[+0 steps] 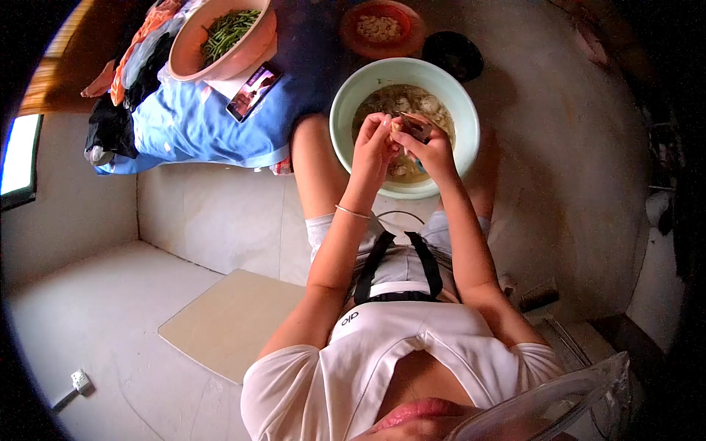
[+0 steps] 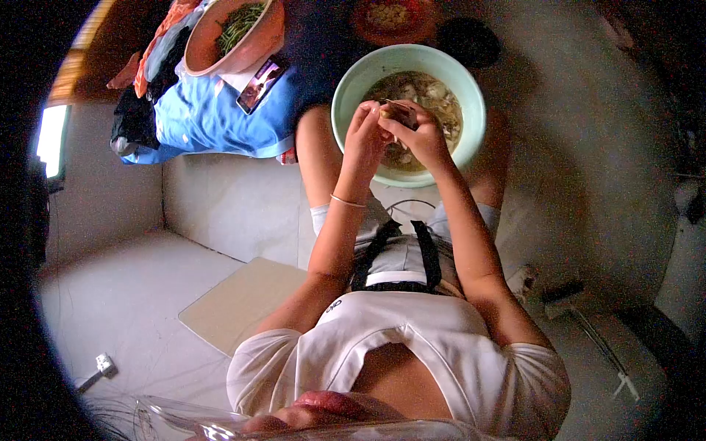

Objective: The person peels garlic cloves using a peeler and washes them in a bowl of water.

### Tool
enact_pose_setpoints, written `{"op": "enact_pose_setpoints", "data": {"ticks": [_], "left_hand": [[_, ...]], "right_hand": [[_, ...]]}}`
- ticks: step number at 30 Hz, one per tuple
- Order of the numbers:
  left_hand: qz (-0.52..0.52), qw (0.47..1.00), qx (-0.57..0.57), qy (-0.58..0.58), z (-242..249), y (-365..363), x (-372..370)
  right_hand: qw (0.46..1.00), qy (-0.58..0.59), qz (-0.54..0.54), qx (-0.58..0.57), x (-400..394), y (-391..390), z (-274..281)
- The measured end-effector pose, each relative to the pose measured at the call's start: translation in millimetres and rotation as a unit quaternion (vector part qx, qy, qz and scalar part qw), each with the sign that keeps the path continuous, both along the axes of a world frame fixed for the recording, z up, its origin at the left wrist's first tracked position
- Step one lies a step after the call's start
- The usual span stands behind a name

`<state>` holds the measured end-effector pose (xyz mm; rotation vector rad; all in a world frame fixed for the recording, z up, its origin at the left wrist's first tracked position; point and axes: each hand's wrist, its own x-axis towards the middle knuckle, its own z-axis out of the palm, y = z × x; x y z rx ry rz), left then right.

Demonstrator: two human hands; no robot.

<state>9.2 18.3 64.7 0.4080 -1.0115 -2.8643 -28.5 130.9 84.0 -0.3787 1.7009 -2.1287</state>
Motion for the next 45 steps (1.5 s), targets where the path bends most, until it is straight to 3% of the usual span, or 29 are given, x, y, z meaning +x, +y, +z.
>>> {"op": "enact_pose_setpoints", "data": {"ticks": [4, 10, 24, 27, 40, 43, 45], "left_hand": [[-0.006, 0.977, -0.213, 0.025, 9, -7, 5], [-0.028, 0.939, -0.34, 0.05, 35, -11, 14], [0.003, 0.917, -0.397, 0.047, 48, -10, 22], [0.007, 0.884, -0.465, 0.054, 51, -9, 23], [0.032, 0.837, -0.54, 0.079, 39, -11, 21], [0.038, 0.804, -0.586, 0.094, 37, -14, 20], [0.06, 0.699, -0.701, 0.13, 47, -16, 22]], "right_hand": [[0.999, 0.008, -0.03, 0.012, 2, 2, 6], [0.978, 0.16, -0.084, 0.1, 1, 5, 8], [0.928, 0.329, -0.072, 0.159, 4, 10, 22], [0.915, 0.355, -0.063, 0.181, 7, 12, 26], [0.919, 0.345, -0.061, 0.181, 8, 14, 23], [0.924, 0.332, -0.05, 0.18, 7, 15, 23], [0.92, 0.336, -0.048, 0.196, 7, 16, 21]]}}
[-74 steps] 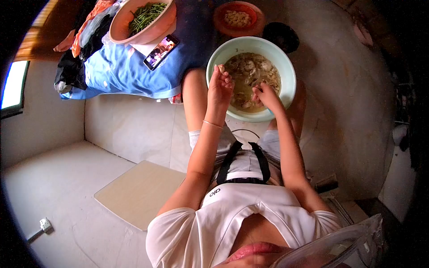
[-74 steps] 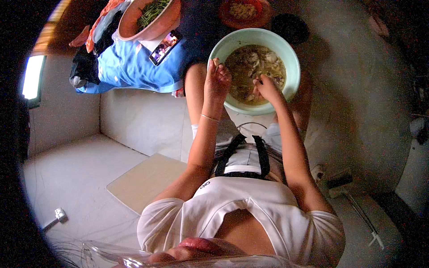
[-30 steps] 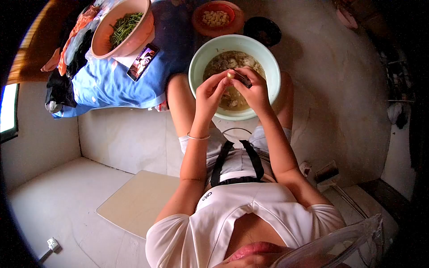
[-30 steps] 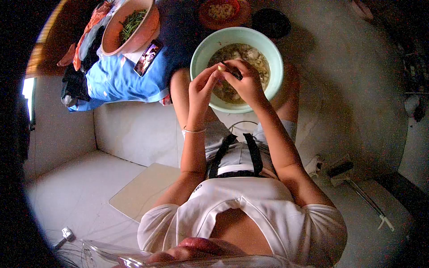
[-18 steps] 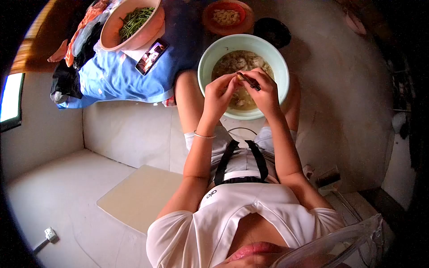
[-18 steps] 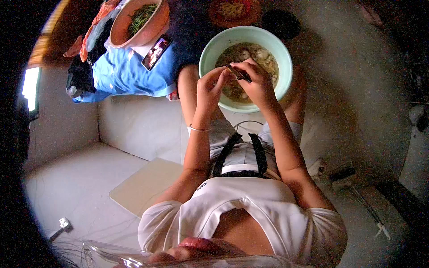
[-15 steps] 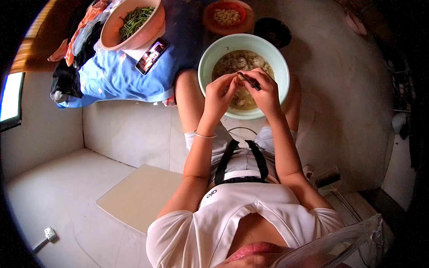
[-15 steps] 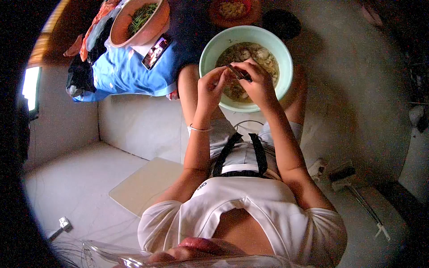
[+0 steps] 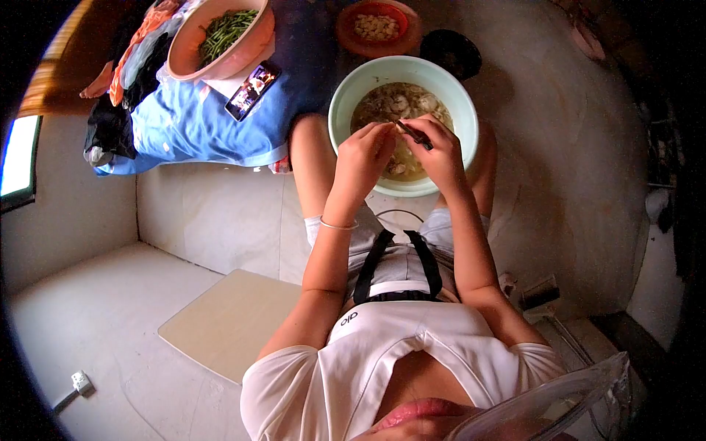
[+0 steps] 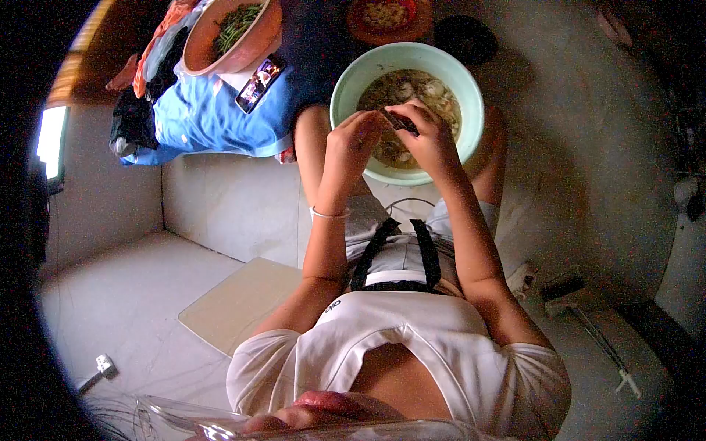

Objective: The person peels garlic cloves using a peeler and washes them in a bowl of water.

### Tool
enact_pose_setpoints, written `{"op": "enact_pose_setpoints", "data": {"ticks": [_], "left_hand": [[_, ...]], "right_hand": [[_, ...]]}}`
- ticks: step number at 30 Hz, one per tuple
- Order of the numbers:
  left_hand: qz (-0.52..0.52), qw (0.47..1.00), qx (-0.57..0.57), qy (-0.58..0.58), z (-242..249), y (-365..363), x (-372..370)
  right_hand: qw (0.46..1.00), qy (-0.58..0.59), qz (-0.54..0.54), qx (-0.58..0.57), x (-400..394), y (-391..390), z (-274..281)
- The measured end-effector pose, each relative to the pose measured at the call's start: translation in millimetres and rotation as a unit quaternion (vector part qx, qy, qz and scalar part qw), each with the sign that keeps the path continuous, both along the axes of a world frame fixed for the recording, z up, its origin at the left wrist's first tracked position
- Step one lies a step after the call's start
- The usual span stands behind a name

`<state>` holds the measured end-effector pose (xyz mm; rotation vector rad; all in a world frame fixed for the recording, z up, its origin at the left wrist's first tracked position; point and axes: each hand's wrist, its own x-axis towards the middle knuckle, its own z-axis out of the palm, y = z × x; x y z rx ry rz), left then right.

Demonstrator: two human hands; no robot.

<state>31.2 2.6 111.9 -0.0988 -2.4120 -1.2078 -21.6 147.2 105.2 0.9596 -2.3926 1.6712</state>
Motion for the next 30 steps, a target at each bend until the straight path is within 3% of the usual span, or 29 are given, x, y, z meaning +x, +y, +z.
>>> {"op": "enact_pose_setpoints", "data": {"ticks": [6, 10, 12, 13, 15, 19, 25, 30], "left_hand": [[0.002, 0.997, -0.08, 0.002, 12, -1, 2], [0.001, 0.998, -0.07, 0.004, 9, -1, 1], [-0.016, 0.999, -0.03, 0.003, 9, -1, 1], [-0.015, 0.999, -0.03, 0.003, 9, -1, 1], [-0.023, 1.0, 0.002, 0.008, 8, 0, 0], [-0.019, 0.999, 0.026, -0.006, 8, 1, 1], [-0.008, 0.999, 0.031, -0.015, 2, -4, -1], [0.034, 0.999, -0.033, 0.003, -8, -7, -6]], "right_hand": [[1.0, -0.008, 0.011, 0.012, -1, 2, 0], [0.998, -0.064, 0.015, -0.024, 0, 2, -6], [0.976, -0.198, 0.011, -0.086, 3, 2, -4], [0.976, -0.198, 0.011, -0.086, 3, 3, -5], [0.919, -0.367, 0.022, -0.144, 2, 6, -7], [0.913, -0.348, 0.005, -0.211, 3, 3, -6], [0.844, -0.434, 0.042, -0.311, 2, 4, 4], [0.823, -0.453, 0.067, -0.335, 0, 9, -6]]}}
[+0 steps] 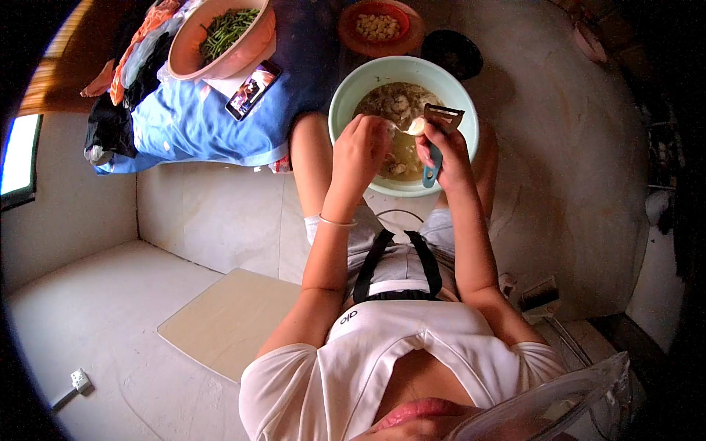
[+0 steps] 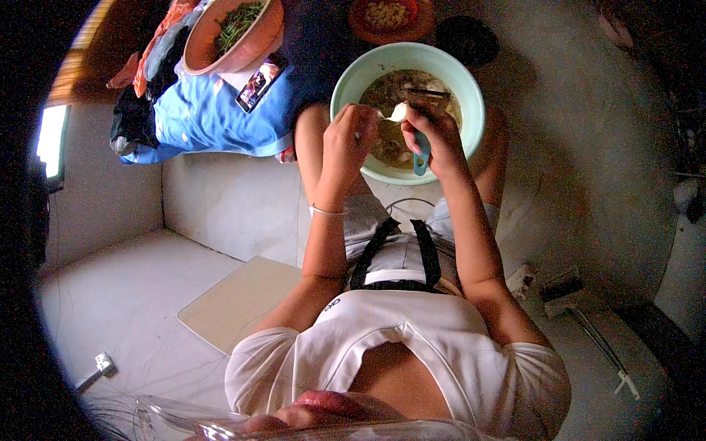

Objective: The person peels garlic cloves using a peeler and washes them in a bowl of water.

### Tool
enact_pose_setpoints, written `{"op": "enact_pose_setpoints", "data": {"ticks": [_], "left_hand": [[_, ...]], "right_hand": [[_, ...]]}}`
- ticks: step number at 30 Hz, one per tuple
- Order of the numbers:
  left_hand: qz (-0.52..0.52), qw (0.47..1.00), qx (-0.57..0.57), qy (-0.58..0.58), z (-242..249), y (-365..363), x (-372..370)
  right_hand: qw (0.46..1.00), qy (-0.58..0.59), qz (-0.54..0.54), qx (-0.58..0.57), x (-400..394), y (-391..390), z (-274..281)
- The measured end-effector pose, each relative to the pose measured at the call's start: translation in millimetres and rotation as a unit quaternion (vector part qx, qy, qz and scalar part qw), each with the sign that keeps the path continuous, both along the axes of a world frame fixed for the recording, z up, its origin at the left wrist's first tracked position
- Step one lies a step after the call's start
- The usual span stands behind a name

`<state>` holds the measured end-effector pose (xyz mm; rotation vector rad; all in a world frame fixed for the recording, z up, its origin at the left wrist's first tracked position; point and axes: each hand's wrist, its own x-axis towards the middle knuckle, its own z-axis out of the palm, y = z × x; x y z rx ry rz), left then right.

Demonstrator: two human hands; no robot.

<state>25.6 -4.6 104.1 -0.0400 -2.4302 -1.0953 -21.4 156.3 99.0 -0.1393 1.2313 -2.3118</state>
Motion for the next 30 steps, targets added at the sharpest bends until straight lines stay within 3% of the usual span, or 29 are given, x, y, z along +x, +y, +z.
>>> {"op": "enact_pose_setpoints", "data": {"ticks": [5, 7, 10, 13, 15, 19, 21, 23, 30], "left_hand": [[0.039, 0.999, -0.025, -0.002, -2, -3, -1], [0.028, 0.999, -0.015, 0.021, -2, -3, -1], [0.026, 0.996, 0.079, -0.015, 14, 4, 2], [0.004, 0.996, 0.091, -0.022, 33, 9, 8], [-0.004, 0.996, 0.091, -0.017, 34, 11, 9], [-0.022, 0.994, 0.103, -0.017, 37, 14, 11], [-0.023, 0.993, 0.113, -0.032, 38, 15, 13], [-0.023, 0.991, 0.122, -0.046, 37, 15, 14], [-0.02, 0.999, -0.028, 0.031, 37, 10, 16]], "right_hand": [[1.0, -0.005, -0.02, 0.004, 1, -1, 3], [0.995, 0.098, -0.01, 0.016, 1, -1, -2], [0.99, 0.122, -0.023, 0.071, 3, -4, 6], [0.985, 0.114, -0.018, 0.131, 5, -4, 8], [0.961, 0.198, -0.05, 0.188, 6, -6, 3], [0.966, 0.196, -0.055, 0.161, 8, -9, 10], [0.931, 0.257, -0.065, 0.253, 10, -9, 19], [0.922, 0.282, -0.074, 0.255, 10, -9, 18], [0.893, 0.333, -0.048, 0.297, 12, -5, 28]]}}
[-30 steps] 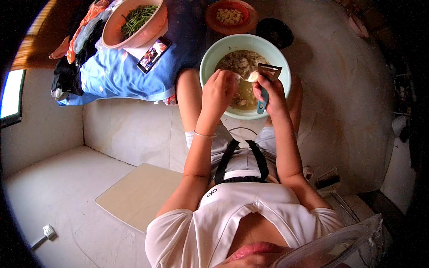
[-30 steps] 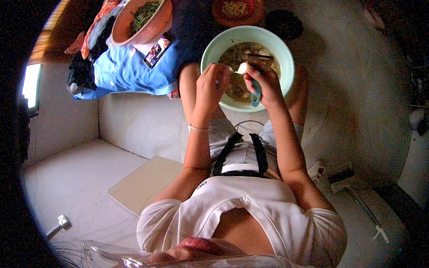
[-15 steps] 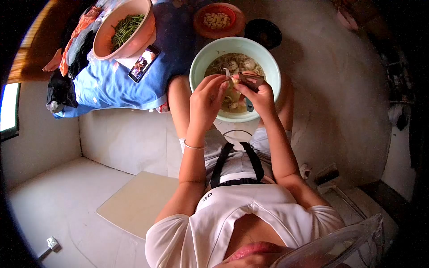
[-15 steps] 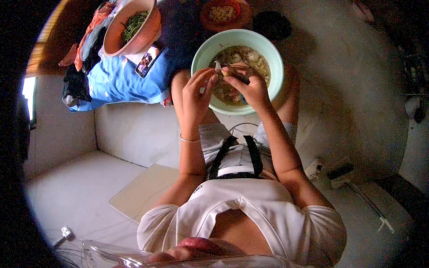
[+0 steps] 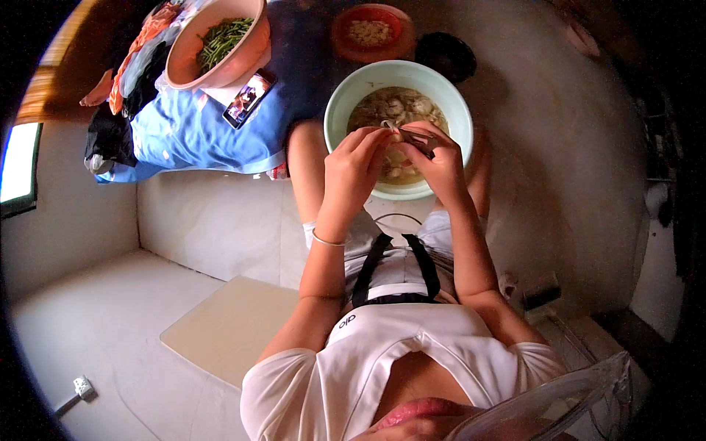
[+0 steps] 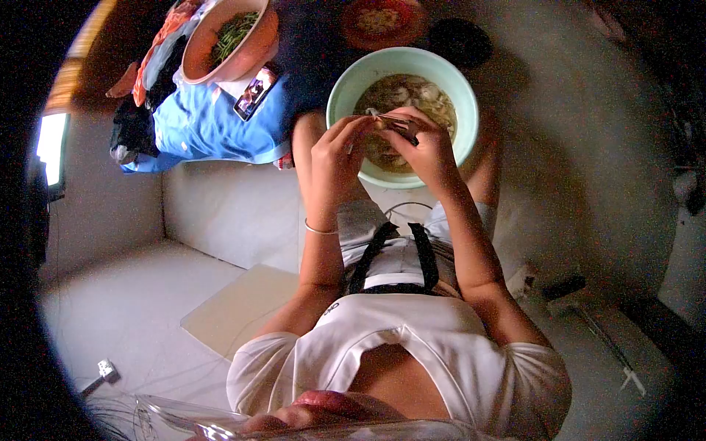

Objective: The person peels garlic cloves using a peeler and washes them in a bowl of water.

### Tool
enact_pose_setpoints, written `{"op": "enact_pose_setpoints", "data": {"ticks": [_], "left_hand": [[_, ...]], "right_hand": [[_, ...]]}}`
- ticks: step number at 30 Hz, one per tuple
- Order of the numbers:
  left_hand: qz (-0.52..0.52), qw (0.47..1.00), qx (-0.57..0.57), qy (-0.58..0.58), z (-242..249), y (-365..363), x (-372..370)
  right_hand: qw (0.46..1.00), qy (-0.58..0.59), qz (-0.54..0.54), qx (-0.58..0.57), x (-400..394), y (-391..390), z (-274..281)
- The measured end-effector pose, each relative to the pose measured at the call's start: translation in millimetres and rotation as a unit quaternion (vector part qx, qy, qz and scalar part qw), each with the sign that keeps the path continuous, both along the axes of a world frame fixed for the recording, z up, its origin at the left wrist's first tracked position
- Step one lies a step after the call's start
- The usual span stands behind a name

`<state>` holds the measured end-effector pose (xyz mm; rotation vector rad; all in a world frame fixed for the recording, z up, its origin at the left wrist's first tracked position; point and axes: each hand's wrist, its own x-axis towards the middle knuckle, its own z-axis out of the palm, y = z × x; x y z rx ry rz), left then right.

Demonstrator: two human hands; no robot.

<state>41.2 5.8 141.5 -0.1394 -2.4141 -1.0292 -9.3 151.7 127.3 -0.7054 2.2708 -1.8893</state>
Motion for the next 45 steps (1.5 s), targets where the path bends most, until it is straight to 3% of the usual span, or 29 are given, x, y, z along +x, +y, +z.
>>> {"op": "enact_pose_setpoints", "data": {"ticks": [4, 6, 13, 15, 21, 29, 34, 36, 40, 45], "left_hand": [[-0.002, 0.999, -0.036, 0.005, 6, -1, 1], [-0.009, 0.999, -0.037, 0.001, 7, -2, 2], [-0.029, 0.997, -0.068, -0.014, 6, -5, 4], [-0.032, 0.997, -0.076, -0.013, 6, -5, 5], [-0.044, 0.996, -0.074, 0.0, 6, -6, 4], [-0.022, 0.994, 0.096, -0.039, -3, 0, 3], [-0.003, 0.997, 0.075, -0.031, -2, 3, 2], [-0.006, 0.997, 0.069, -0.028, -2, 3, 3], [0.003, 0.99, 0.129, -0.054, 1, 3, 4], [0.021, 0.981, 0.174, -0.077, 3, 8, 3]], "right_hand": [[0.999, 0.052, -0.002, 0.001, 2, 0, -3], [0.991, -0.115, 0.004, -0.07, 5, -1, 0], [0.994, -0.092, 0.035, -0.042, 1, 5, 2], [0.999, -0.005, 0.037, -0.016, -1, 6, -3], [0.995, -0.08, 0.054, -0.009, 2, 8, 5], [0.995, -0.063, 0.068, -0.041, 0, 9, -2], [0.991, -0.097, 0.062, -0.074, 1, 5, -10], [0.975, -0.18, 0.039, -0.128, 3, 2, -4], [0.983, -0.154, 0.032, -0.096, 1, 4, -6], [0.974, -0.154, -0.005, -0.165, 2, 1, -18]]}}
